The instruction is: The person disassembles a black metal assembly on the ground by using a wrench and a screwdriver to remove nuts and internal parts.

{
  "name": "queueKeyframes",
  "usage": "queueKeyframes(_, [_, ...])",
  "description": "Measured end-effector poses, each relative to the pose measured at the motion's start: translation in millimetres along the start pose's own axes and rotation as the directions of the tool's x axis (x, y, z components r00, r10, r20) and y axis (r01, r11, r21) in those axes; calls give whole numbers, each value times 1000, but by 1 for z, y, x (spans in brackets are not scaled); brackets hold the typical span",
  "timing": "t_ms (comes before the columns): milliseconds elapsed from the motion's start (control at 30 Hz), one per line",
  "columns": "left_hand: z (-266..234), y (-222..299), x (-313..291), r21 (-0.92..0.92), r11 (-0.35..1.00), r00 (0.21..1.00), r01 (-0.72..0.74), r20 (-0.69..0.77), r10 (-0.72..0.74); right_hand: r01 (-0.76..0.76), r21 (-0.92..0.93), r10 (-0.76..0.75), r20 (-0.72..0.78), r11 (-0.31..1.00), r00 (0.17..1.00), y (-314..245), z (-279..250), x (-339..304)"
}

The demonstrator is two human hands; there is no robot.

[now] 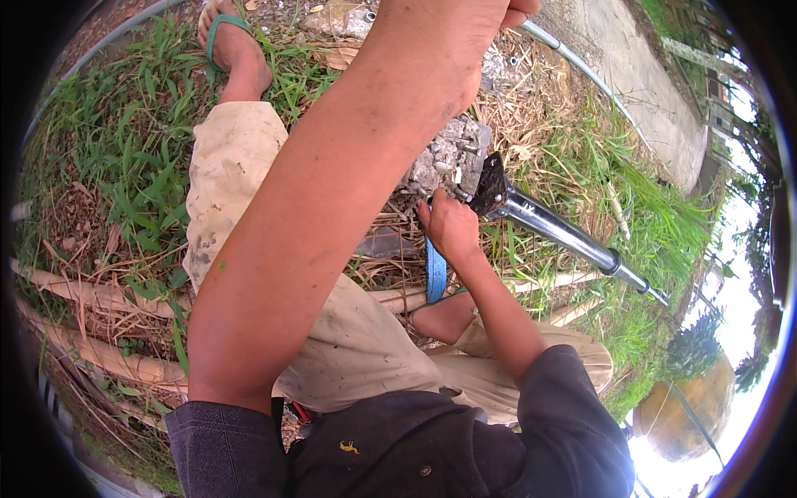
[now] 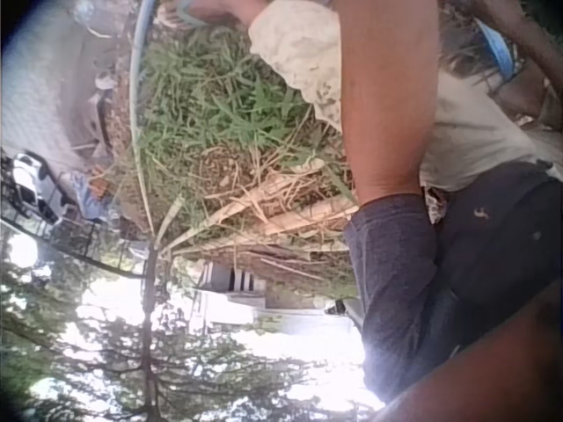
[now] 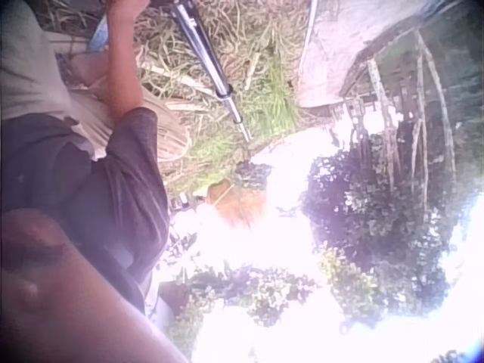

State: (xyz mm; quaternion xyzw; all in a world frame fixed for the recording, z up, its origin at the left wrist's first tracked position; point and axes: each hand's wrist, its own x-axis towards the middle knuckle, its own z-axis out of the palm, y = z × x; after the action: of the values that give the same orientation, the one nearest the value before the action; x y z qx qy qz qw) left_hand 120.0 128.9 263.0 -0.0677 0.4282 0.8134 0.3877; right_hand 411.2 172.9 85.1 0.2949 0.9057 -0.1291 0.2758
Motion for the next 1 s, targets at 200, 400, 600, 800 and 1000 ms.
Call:
queueKeyframes(200, [-8,0,-1,-33,997,996,-70,49,71,-119,-13,118,-17,993,993,-9,5,4])
queueKeyframes(400, [3,5,1,24,998,998,55,-29,-54,-113,-48,116,55,992,992,-11,-16,4])
queueKeyframes(600, [-11,3,-5,-32,997,996,-76,40,77,-104,-1,104,-1,995,995,-11,4,8])
queueKeyframes(800, [0,1,-5,-33,999,1000,-8,-19,7,-375,354,334,173,857,927,10,36,18])
queueKeyframes(1000, [-2,14,3,-1,999,999,36,-35,-36,-320,601,244,207,732,947,13,33,5])
